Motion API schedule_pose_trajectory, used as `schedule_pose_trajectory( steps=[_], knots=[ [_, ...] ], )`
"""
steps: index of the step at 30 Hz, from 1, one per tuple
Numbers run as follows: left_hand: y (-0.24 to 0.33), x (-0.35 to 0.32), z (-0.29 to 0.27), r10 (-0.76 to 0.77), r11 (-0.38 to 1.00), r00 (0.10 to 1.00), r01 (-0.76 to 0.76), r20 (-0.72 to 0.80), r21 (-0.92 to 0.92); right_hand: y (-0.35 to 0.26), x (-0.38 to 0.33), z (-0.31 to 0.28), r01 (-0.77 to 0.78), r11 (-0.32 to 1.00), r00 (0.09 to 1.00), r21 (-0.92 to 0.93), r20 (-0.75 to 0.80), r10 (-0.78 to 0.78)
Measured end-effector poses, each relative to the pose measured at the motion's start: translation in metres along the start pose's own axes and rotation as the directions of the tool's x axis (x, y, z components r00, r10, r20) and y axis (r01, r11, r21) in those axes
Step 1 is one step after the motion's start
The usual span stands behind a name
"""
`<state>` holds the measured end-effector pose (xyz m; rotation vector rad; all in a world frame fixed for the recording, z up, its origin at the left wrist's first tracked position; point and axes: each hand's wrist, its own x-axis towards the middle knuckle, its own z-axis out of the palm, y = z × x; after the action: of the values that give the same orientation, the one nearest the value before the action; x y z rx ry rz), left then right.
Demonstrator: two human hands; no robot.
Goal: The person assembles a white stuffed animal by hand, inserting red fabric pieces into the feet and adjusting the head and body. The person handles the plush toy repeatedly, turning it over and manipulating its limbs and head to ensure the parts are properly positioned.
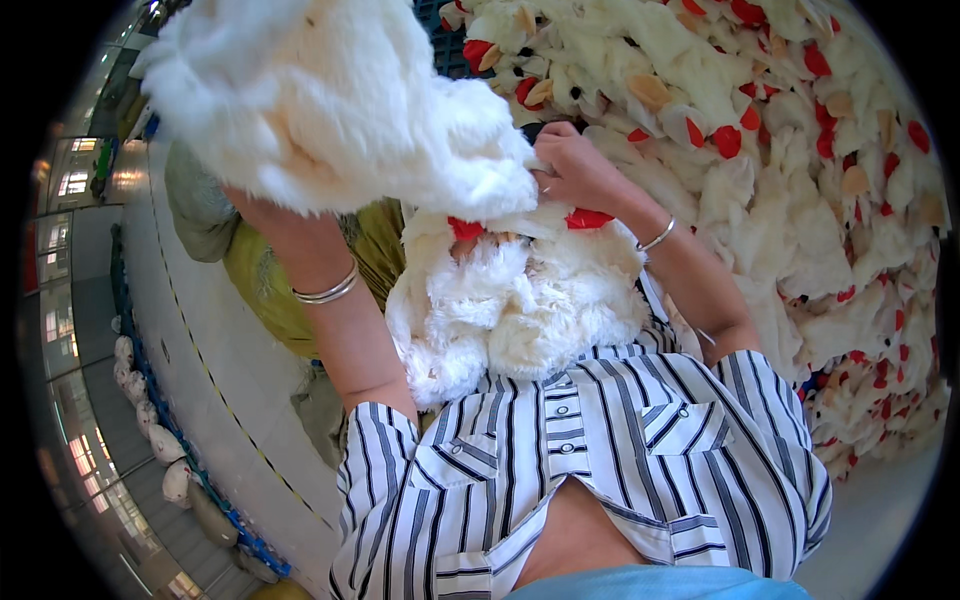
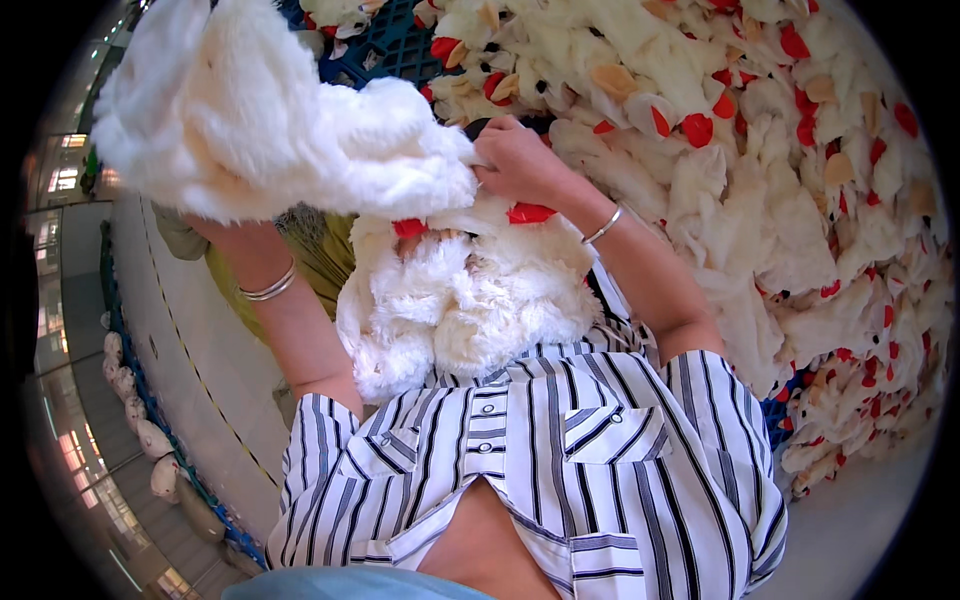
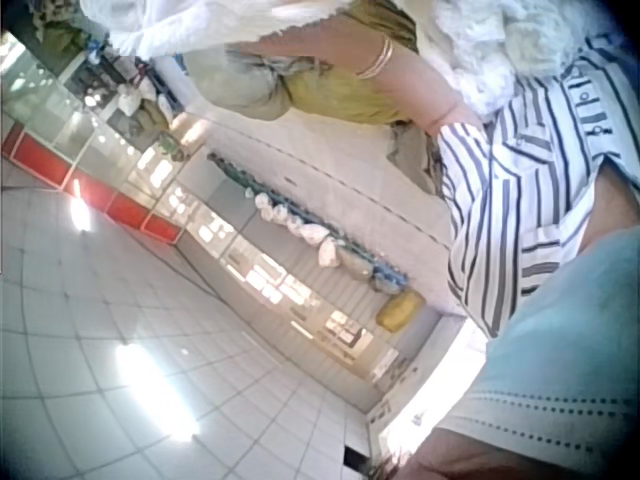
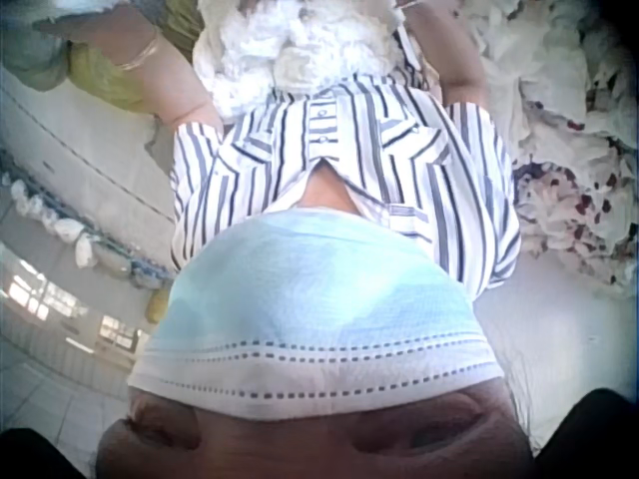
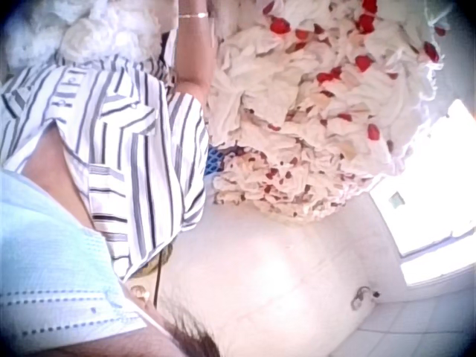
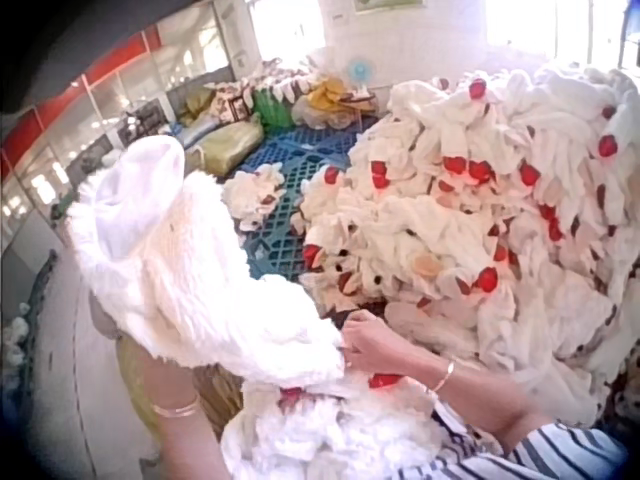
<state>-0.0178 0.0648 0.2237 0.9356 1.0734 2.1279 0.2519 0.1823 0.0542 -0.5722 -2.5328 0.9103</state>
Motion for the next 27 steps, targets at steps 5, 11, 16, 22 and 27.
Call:
schedule_pose_trajectory(
  steps=[5, 11, 16, 22, 27],
  knots=[
    [0.012, 0.022, 0.014, -0.055, 0.995, 0.996, 0.049, -0.068, -0.089, -0.023, -0.002, -0.019, -0.228, 0.696, 0.931, 0.681, -0.056, 0.361],
    [-0.051, 0.044, -0.040, -0.284, 0.939, 0.935, 0.316, 0.212, -0.136, -0.046, 0.010, -0.116, 0.133, 0.417, 0.800, 0.899, -0.346, 0.490],
    [-0.093, -0.041, 0.039, -0.401, 0.898, 0.876, 0.320, 0.267, 0.301, -0.090, 0.026, -0.118, -0.026, 0.583, 0.813, 0.812, -0.322, 0.485],
    [-0.079, -0.015, 0.031, -0.104, 0.980, 0.978, 0.070, 0.181, 0.187, -0.092, 0.022, -0.049, -0.164, 0.964, 0.975, 0.212, -0.114, 0.190],
    [-0.094, -0.050, 0.040, -0.473, 0.738, 0.702, -0.014, 0.532, 0.675, -0.111, 0.006, 0.033, -0.064, 0.992, 0.952, 0.105, 0.304, 0.029]
  ],
)
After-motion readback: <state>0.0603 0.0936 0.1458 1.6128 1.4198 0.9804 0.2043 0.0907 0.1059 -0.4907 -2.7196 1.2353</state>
